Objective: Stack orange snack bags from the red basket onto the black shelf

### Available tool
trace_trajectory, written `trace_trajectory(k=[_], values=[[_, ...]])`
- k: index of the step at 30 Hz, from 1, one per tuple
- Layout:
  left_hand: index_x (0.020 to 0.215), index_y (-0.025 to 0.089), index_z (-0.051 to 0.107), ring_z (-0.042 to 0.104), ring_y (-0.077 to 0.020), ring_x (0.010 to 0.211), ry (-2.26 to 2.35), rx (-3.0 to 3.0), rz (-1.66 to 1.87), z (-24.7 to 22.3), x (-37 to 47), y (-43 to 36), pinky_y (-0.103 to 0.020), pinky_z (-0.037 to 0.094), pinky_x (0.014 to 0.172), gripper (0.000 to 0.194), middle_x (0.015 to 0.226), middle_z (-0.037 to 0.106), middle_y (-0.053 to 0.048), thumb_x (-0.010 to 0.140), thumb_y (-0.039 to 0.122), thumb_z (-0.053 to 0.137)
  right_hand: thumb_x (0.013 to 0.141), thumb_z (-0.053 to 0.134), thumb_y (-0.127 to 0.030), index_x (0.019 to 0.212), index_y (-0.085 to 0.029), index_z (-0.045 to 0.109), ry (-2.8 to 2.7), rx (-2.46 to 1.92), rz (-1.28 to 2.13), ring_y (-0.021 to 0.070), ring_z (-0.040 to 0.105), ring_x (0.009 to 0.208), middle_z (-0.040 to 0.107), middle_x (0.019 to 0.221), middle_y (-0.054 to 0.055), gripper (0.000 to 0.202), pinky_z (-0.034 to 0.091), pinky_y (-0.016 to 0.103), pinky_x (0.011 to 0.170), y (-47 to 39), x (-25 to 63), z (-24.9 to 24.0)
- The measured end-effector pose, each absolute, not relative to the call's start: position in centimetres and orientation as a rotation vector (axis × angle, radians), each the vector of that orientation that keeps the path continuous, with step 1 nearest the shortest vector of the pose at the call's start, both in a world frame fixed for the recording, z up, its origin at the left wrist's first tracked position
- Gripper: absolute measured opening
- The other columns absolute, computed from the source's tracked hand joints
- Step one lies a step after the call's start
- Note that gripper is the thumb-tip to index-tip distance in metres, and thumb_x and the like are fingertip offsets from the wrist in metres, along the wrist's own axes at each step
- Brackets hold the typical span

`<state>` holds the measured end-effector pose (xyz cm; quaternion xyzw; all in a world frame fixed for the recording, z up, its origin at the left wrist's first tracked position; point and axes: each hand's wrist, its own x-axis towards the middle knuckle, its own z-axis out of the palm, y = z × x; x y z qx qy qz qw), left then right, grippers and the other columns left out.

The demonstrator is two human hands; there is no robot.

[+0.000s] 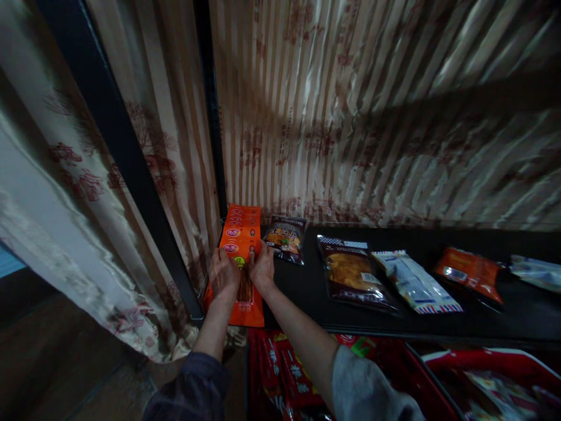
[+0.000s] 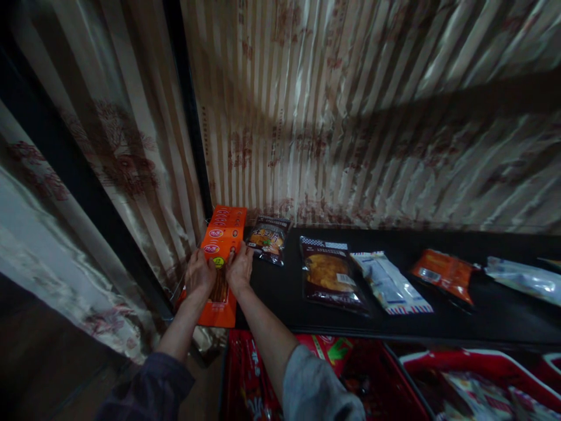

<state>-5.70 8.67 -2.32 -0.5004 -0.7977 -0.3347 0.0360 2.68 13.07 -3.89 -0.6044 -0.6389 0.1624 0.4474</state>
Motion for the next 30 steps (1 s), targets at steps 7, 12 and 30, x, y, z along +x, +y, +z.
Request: trace_trajectory(k=[7, 12, 30], values=[[0.125, 0.007, 0.049, 0.052, -0.028, 0.117, -2.561, -1.552, -0.946, -1.7, -5.4, 7.4, -0.039, 0.041, 0.096, 0.044, 0.133, 0.05, -0.02, 0.087, 0.027, 0.04, 0.081, 0.049, -0.023, 0.128, -0.012, 0.047, -1.57, -1.501, 0.344, 0.0257, 0.046, 0.111, 0.047, 0.114, 0.014, 0.048, 0.04, 0.036, 0.097, 13.0, 2.9, -4.0], [0.123, 0.009, 0.05, 0.049, -0.0271, 0.12, -2.509, -1.544, -0.953, -2.3, -5.3, 7.1, -0.039, 0.039, 0.098, 0.042, 0.133, 0.048, -0.02, 0.087, 0.029, 0.04, 0.081, 0.053, -0.027, 0.125, -0.012, 0.051, -1.634, -1.548, 0.356, 0.0266, 0.048, 0.108, 0.05, 0.112, 0.015, 0.047, 0.04, 0.036, 0.096, 12.6, 3.6, -3.1], [0.116, 0.01, 0.058, 0.054, -0.0259, 0.108, -2.366, -1.51, -1.137, -3.3, -5.6, 7.1, -0.038, 0.045, 0.091, 0.037, 0.12, 0.05, -0.017, 0.084, 0.027, 0.048, 0.078, 0.051, -0.015, 0.123, -0.016, 0.054, -1.716, -1.527, 0.332, 0.0234, 0.049, 0.111, 0.057, 0.116, 0.012, 0.045, 0.041, 0.032, 0.094, 10.7, 4.0, -2.6]])
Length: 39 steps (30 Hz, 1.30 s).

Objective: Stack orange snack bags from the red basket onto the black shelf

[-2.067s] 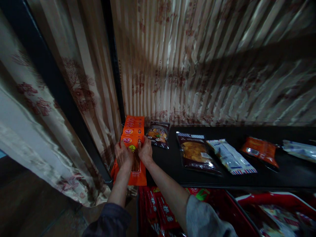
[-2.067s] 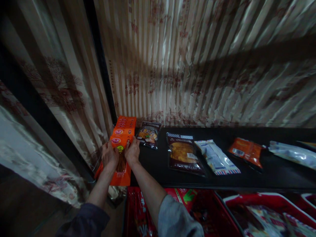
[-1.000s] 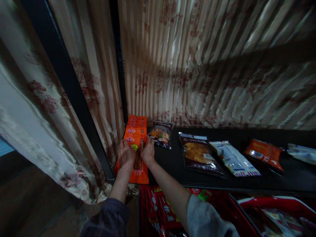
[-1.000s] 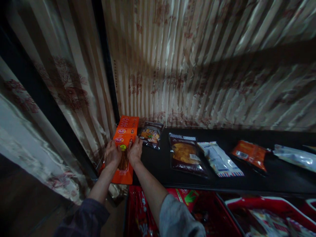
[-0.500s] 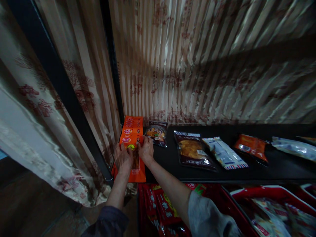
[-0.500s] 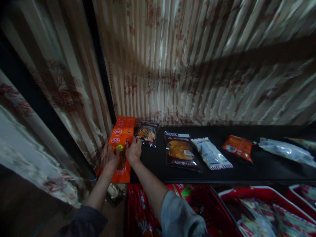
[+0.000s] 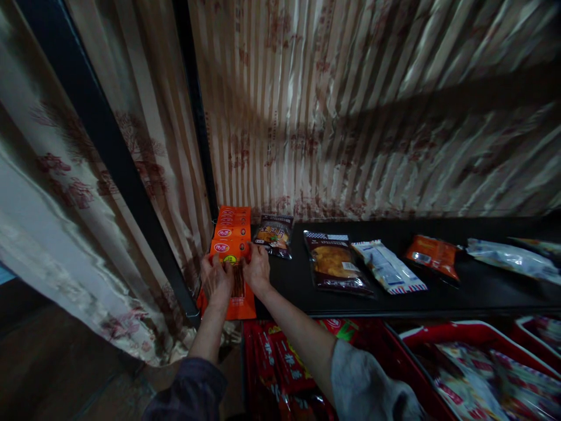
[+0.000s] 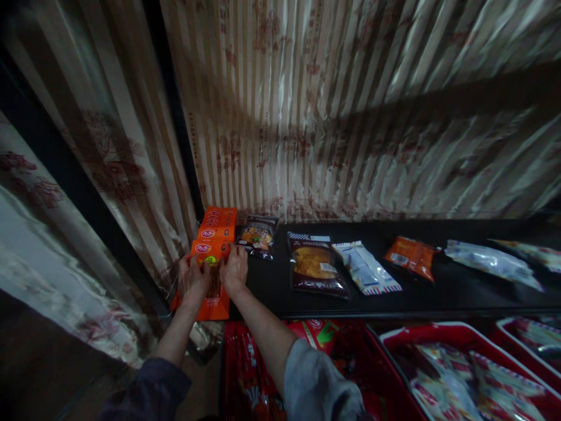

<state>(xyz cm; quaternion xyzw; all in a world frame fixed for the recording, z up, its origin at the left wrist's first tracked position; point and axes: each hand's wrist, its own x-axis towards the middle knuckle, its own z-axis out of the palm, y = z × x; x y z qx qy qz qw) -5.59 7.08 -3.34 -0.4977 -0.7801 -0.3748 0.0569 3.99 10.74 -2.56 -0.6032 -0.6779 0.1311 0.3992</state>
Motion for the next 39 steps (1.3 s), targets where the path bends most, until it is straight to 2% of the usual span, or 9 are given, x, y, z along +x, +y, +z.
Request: trace_trajectory(k=[3, 6, 13, 20, 25, 33, 39], values=[[0.115, 0.012, 0.058, 0.055, -0.0245, 0.104, -2.382, -1.491, -1.142, -3.3, -5.6, 7.0, -0.037, 0.046, 0.088, 0.037, 0.118, 0.05, -0.016, 0.083, 0.03, 0.049, 0.079, 0.048, -0.013, 0.128, -0.015, 0.049, -1.721, -1.538, 0.38, 0.022, 0.051, 0.113, 0.059, 0.115, 0.011, 0.049, 0.04, 0.031, 0.095, 10.5, 3.7, -2.2], [0.115, 0.014, 0.058, 0.056, -0.0242, 0.102, -2.431, -1.466, -1.074, -3.2, -5.5, 6.9, -0.037, 0.045, 0.085, 0.037, 0.118, 0.05, -0.016, 0.084, 0.032, 0.048, 0.083, 0.047, -0.018, 0.126, -0.015, 0.051, -1.748, -1.623, 0.386, 0.0242, 0.053, 0.108, 0.061, 0.112, 0.012, 0.043, 0.042, 0.033, 0.091, 10.0, 3.7, -1.8], [0.117, 0.013, 0.058, 0.057, -0.0266, 0.102, -2.49, -1.442, -0.908, -2.7, -4.9, 6.6, -0.037, 0.044, 0.086, 0.039, 0.12, 0.055, -0.015, 0.086, 0.032, 0.044, 0.084, 0.048, -0.026, 0.124, -0.018, 0.053, -1.724, -1.723, 0.351, 0.0256, 0.053, 0.108, 0.055, 0.116, 0.014, 0.042, 0.046, 0.033, 0.085, 9.2, 3.9, -1.8], [0.117, 0.012, 0.058, 0.056, -0.0275, 0.107, -2.465, -1.443, -0.925, -2.8, -5.0, 6.6, -0.039, 0.044, 0.087, 0.04, 0.125, 0.054, -0.017, 0.087, 0.032, 0.042, 0.081, 0.05, -0.02, 0.123, -0.008, 0.052, -1.678, -1.597, 0.334, 0.0268, 0.046, 0.118, 0.049, 0.126, 0.018, 0.044, 0.039, 0.035, 0.1, 8.4, 3.8, -2.7], [0.118, 0.011, 0.056, 0.055, -0.0278, 0.11, -2.48, -1.47, -0.893, -2.6, -5.0, 6.7, -0.04, 0.043, 0.091, 0.041, 0.126, 0.054, -0.018, 0.088, 0.033, 0.041, 0.081, 0.053, -0.023, 0.119, -0.005, 0.053, -1.664, -1.599, 0.413, 0.0269, 0.048, 0.115, 0.053, 0.122, 0.018, 0.042, 0.039, 0.035, 0.099, 8.0, 3.9, -3.2], [0.125, 0.006, 0.053, 0.048, -0.0323, 0.122, -2.335, -1.614, -0.746, -2.7, -5.2, 4.5, -0.043, 0.039, 0.099, 0.047, 0.139, 0.04, -0.026, 0.09, 0.033, 0.037, 0.081, 0.053, -0.022, 0.114, -0.012, 0.055, -1.623, -1.655, 0.45, 0.0252, 0.052, 0.109, 0.058, 0.114, 0.014, 0.034, 0.04, 0.034, 0.094, 8.1, 4.2, -2.9], [0.132, 0.006, 0.046, 0.043, -0.0323, 0.127, -2.353, -1.723, -0.776, -2.0, -5.5, 2.5, -0.043, 0.038, 0.102, 0.054, 0.142, 0.036, -0.026, 0.088, 0.037, 0.039, 0.082, 0.05, -0.022, 0.109, -0.014, 0.054, -1.619, -1.715, 0.447, 0.0239, 0.051, 0.106, 0.058, 0.111, 0.012, 0.028, 0.039, 0.032, 0.092, 8.1, 3.7, -3.1]])
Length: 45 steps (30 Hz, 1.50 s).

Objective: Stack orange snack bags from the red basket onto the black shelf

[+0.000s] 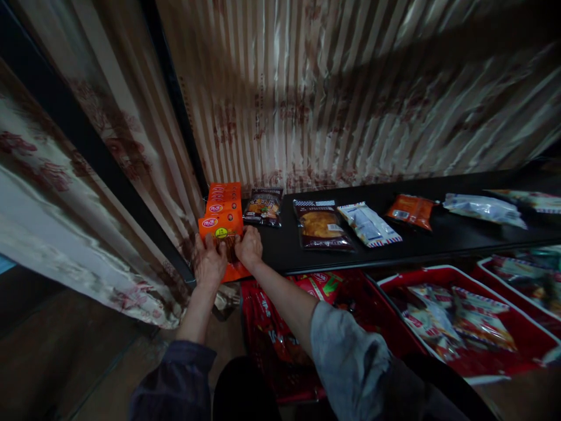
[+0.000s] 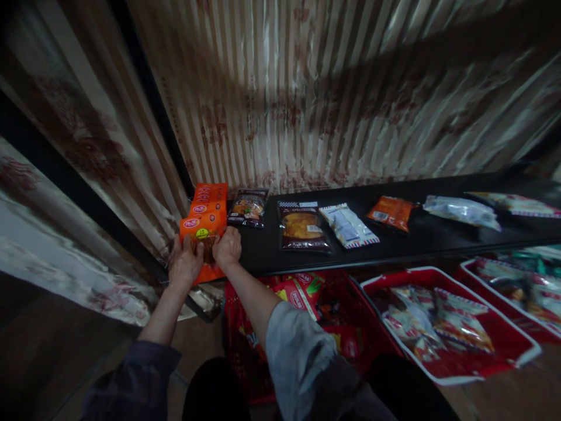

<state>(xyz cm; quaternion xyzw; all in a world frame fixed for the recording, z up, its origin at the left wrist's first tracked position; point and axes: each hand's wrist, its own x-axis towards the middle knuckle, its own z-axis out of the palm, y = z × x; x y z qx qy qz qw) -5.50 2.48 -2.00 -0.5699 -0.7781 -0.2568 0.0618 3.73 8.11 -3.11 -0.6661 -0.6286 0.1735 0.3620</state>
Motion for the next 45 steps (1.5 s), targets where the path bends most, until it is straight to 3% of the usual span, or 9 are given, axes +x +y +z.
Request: trace_trajectory(k=[11, 23, 28, 36, 45], values=[[0.14, 0.009, 0.036, 0.033, -0.0329, 0.134, -2.589, -1.806, -0.583, -2.0, -5.8, 3.6, -0.046, 0.029, 0.108, 0.058, 0.145, 0.035, -0.021, 0.089, 0.038, 0.034, 0.083, 0.049, -0.025, 0.102, -0.016, 0.054, -1.659, -1.754, 0.511, 0.0218, 0.053, 0.102, 0.059, 0.107, 0.009, 0.021, 0.039, 0.031, 0.09, 8.4, 4.2, -2.9], [0.13, 0.02, 0.052, 0.034, -0.0325, 0.133, -2.355, -1.647, -0.692, -3.3, -4.7, 2.9, -0.05, 0.033, 0.104, 0.044, 0.143, 0.041, -0.017, 0.09, 0.031, 0.037, 0.083, 0.049, -0.022, 0.103, -0.015, 0.056, -1.658, -1.738, 0.469, 0.0211, 0.055, 0.101, 0.061, 0.105, 0.01, 0.023, 0.04, 0.029, 0.088, 8.1, 4.2, -2.8], [0.131, 0.019, 0.051, 0.038, -0.0317, 0.131, -2.353, -1.71, -0.654, -3.6, -4.7, 2.6, -0.049, 0.035, 0.102, 0.045, 0.141, 0.044, -0.015, 0.092, 0.03, 0.031, 0.082, 0.049, -0.02, 0.107, -0.014, 0.055, -1.627, -1.716, 0.482, 0.0211, 0.055, 0.103, 0.062, 0.107, 0.011, 0.027, 0.039, 0.029, 0.089, 8.0, 4.1, -2.6], [0.139, 0.01, 0.039, 0.031, -0.0336, 0.135, -2.247, -1.838, -0.54, -4.0, -5.1, 2.1, -0.051, 0.027, 0.106, 0.065, 0.145, 0.034, -0.024, 0.086, 0.048, 0.04, 0.079, 0.051, -0.017, 0.11, -0.017, 0.057, -1.582, -1.648, 0.466, 0.0204, 0.052, 0.106, 0.062, 0.112, 0.008, 0.032, 0.038, 0.03, 0.09, 7.9, 4.1, -2.7], [0.138, 0.01, 0.039, 0.033, -0.0316, 0.134, -2.244, -1.794, -0.556, -4.4, -5.0, 2.2, -0.048, 0.028, 0.107, 0.063, 0.145, 0.034, -0.022, 0.086, 0.046, 0.041, 0.082, 0.05, -0.021, 0.116, -0.018, 0.058, -1.64, -1.67, 0.438, 0.0224, 0.052, 0.104, 0.061, 0.11, 0.009, 0.035, 0.038, 0.032, 0.093, 7.7, 4.3, -3.1]])
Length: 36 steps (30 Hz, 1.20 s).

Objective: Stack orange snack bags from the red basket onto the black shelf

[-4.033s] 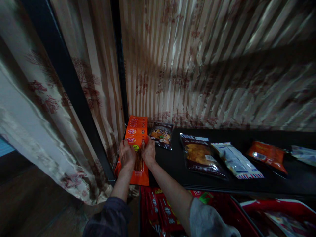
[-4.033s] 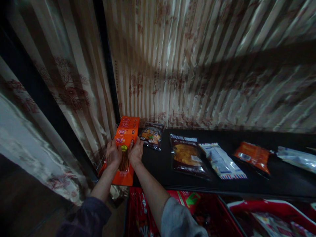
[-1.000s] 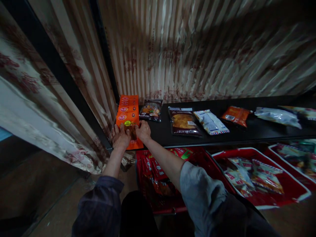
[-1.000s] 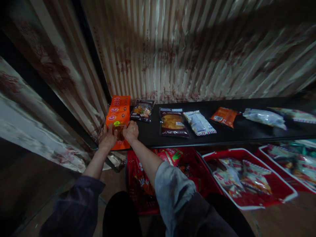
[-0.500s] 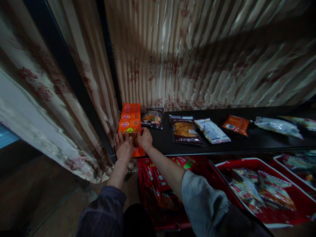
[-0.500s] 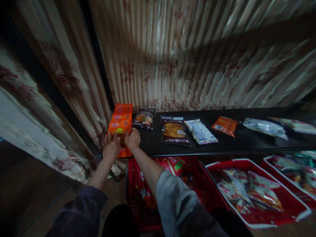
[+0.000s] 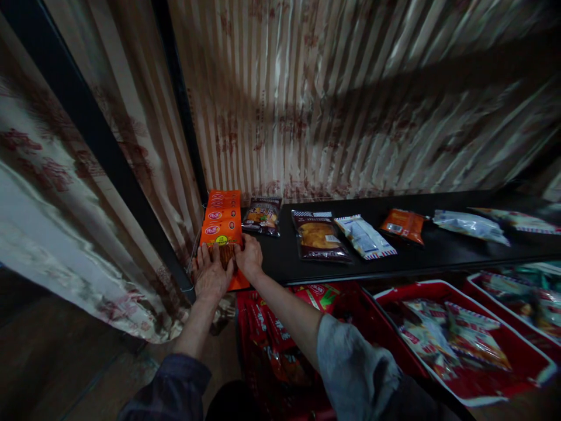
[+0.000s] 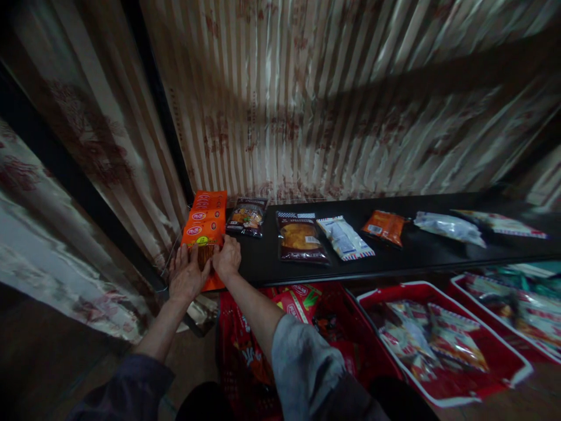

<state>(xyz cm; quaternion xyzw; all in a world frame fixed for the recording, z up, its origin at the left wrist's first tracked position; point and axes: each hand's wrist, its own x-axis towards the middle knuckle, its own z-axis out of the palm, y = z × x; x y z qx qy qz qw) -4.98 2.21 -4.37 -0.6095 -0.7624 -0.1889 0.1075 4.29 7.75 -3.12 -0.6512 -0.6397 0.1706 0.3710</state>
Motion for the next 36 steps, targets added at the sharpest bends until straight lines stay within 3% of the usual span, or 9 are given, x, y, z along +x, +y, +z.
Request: trace_trajectory(k=[7, 19, 29, 33, 36], values=[[0.135, 0.008, 0.042, 0.034, -0.0321, 0.133, -2.236, -1.789, -0.584, -4.5, -4.9, 2.3, -0.048, 0.028, 0.107, 0.06, 0.143, 0.038, -0.022, 0.086, 0.044, 0.04, 0.082, 0.051, -0.022, 0.112, -0.026, 0.062, -1.672, -1.627, 0.412, 0.0224, 0.049, 0.104, 0.06, 0.109, 0.005, 0.032, 0.04, 0.031, 0.089, 7.4, 4.4, -3.0], [0.135, 0.006, 0.042, 0.034, -0.0331, 0.133, -2.262, -1.799, -0.513, -4.0, -4.6, 2.1, -0.048, 0.029, 0.106, 0.06, 0.142, 0.038, -0.024, 0.087, 0.043, 0.04, 0.084, 0.053, -0.025, 0.099, -0.023, 0.066, -1.643, -1.726, 0.613, 0.0192, 0.06, 0.092, 0.069, 0.095, 0.004, 0.02, 0.044, 0.027, 0.077, 7.7, 4.5, -2.0], [0.134, 0.006, 0.042, 0.035, -0.0339, 0.132, -2.253, -1.816, -0.504, -3.9, -4.7, 2.0, -0.049, 0.031, 0.105, 0.059, 0.142, 0.037, -0.024, 0.087, 0.042, 0.04, 0.082, 0.051, -0.015, 0.108, -0.022, 0.064, -1.636, -1.646, 0.627, 0.0174, 0.058, 0.103, 0.066, 0.112, 0.003, 0.03, 0.042, 0.025, 0.088, 7.6, 4.4, -2.1], [0.134, 0.006, 0.041, 0.034, -0.0337, 0.133, -2.266, -1.825, -0.495, -3.5, -4.6, 1.9, -0.049, 0.03, 0.105, 0.06, 0.142, 0.038, -0.024, 0.088, 0.044, 0.039, 0.081, 0.052, -0.017, 0.114, -0.021, 0.061, -1.626, -1.678, 0.744, 0.0172, 0.06, 0.1, 0.066, 0.111, 0.005, 0.034, 0.043, 0.025, 0.087, 8.2, 4.5, -1.9], [0.135, 0.007, 0.041, 0.035, -0.0336, 0.132, -2.269, -1.828, -0.486, -3.5, -4.6, 1.9, -0.049, 0.03, 0.105, 0.061, 0.142, 0.038, -0.024, 0.088, 0.045, 0.038, 0.082, 0.053, -0.026, 0.105, -0.021, 0.065, -1.569, -1.652, 0.829, 0.0183, 0.062, 0.098, 0.068, 0.106, 0.005, 0.026, 0.044, 0.026, 0.084, 8.8, 4.6, -2.0]])
